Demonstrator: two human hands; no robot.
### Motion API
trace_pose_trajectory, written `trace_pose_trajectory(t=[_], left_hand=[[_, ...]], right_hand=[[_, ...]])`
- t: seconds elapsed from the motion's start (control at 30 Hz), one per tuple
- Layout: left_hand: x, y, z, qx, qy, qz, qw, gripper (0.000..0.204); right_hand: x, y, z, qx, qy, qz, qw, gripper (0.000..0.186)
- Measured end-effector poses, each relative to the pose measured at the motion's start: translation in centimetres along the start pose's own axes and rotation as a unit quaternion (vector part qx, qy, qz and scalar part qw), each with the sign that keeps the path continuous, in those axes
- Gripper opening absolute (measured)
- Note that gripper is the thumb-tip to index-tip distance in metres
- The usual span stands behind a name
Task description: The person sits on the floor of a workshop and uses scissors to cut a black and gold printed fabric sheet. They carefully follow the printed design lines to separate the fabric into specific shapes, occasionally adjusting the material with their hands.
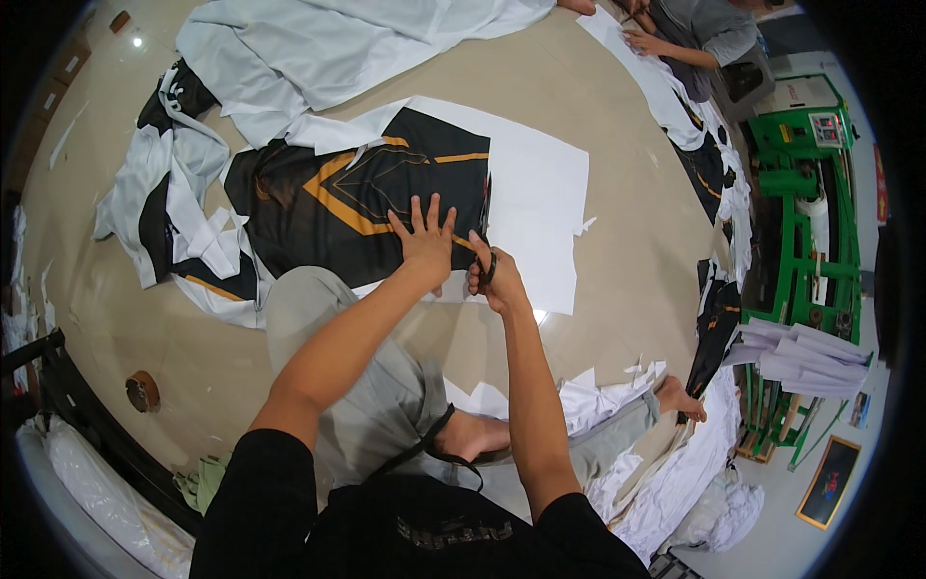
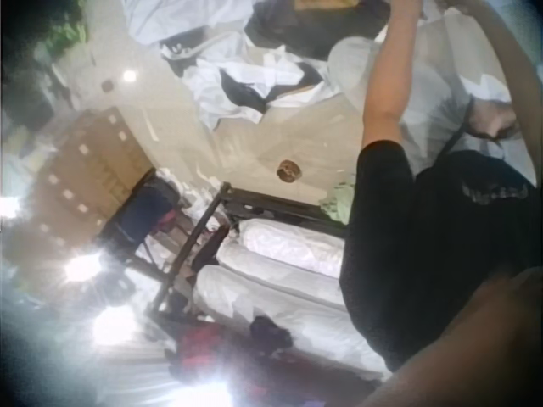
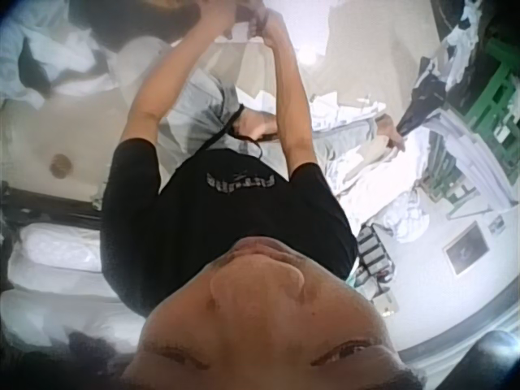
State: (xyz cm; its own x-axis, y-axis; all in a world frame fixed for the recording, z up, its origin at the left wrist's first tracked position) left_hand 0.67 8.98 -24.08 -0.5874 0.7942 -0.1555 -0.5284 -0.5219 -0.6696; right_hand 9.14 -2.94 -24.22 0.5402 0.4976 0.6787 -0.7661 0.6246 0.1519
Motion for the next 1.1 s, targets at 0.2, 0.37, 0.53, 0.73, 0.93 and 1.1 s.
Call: trace_pose_trajectory(t=[0.2, 0.37, 0.53, 0.73, 0.93, 1.1], left_hand=[[0.1, -0.1, -0.1, 0.012, -0.004, 0.0, 1.0, 0.158], [0.1, -0.2, 0.2, 0.011, 0.0, 0.002, 1.0, 0.158], [-0.1, -0.1, 0.0, 0.002, -0.002, -0.004, 1.0, 0.157], [0.1, -0.4, 0.2, 0.021, -0.005, 0.022, 1.0, 0.155], [-0.2, -0.1, 0.0, 0.015, 0.002, 0.024, 1.0, 0.153], [0.0, -0.1, -0.1, 0.009, -0.002, 0.007, 1.0, 0.155]], right_hand=[[0.1, -0.2, -1.1, 0.001, -0.008, 0.024, 1.0, 0.052], [2.3, 0.0, -2.3, 0.012, -0.004, -0.016, 1.0, 0.052], [1.7, -0.6, -3.2, -0.003, -0.022, 0.046, 0.999, 0.052], [4.6, -0.2, -4.8, 0.016, -0.007, -0.014, 1.0, 0.057], [4.4, -0.8, -6.0, 0.007, -0.027, 0.054, 0.998, 0.051], [7.2, -0.1, -7.0, 0.013, -0.008, 0.001, 1.0, 0.051]])
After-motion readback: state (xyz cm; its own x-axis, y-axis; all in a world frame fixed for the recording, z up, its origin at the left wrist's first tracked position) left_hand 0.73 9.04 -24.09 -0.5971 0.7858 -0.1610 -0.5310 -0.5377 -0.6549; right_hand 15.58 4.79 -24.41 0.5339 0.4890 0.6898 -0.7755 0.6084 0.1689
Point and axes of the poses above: each hand's wrist, its own z-axis away from the middle knuckle, its own y-axis out of the palm, x = y × z, the point moved 6 cm from there along -z, towards the middle knuckle, and after that the axes turned 11 degrees about x, right-handed, at the moved point
